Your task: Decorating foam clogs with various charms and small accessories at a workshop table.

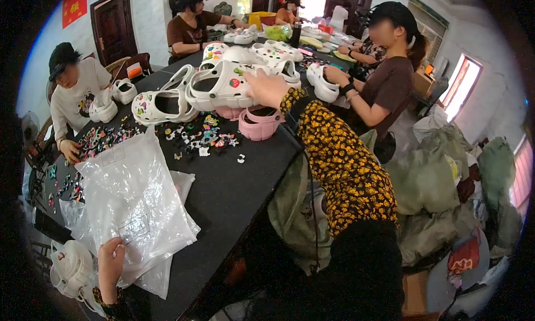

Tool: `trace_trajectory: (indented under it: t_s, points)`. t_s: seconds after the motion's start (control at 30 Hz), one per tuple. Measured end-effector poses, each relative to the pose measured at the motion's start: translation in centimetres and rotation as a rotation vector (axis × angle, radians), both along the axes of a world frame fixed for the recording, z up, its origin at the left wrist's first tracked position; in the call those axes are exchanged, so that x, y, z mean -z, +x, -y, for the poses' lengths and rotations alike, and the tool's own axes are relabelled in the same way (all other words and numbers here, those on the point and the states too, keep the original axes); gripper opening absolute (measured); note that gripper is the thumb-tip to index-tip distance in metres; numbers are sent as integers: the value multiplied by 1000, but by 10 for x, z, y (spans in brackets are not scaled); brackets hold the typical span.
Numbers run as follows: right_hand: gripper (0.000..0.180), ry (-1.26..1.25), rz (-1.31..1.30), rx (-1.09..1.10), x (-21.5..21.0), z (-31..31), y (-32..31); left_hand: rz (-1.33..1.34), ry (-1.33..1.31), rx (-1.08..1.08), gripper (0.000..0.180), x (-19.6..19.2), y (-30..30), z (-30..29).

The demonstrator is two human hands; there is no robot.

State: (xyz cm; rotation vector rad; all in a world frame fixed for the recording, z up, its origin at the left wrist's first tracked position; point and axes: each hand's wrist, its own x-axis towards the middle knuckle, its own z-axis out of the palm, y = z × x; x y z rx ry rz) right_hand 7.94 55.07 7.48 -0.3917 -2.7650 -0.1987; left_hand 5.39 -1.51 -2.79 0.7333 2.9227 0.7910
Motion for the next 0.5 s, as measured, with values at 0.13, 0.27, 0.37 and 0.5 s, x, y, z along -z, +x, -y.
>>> trace_trajectory:
  t_s: [0.13,0.27,0.37,0.5]
  points:
    - [54,20,-17,-88,12,0,12,-61,18,-5,22,9,1,6]
    - [41,50,-118,-183,14,4,34,76,0,-20,25,11,-9,9]
    - [32,113,-221,-229,19,-1,65,70,38,-3,24,21,-15,16]
    - [25,-48,-117,-147,33,4,126,68,56,0,25,21,-17,20]
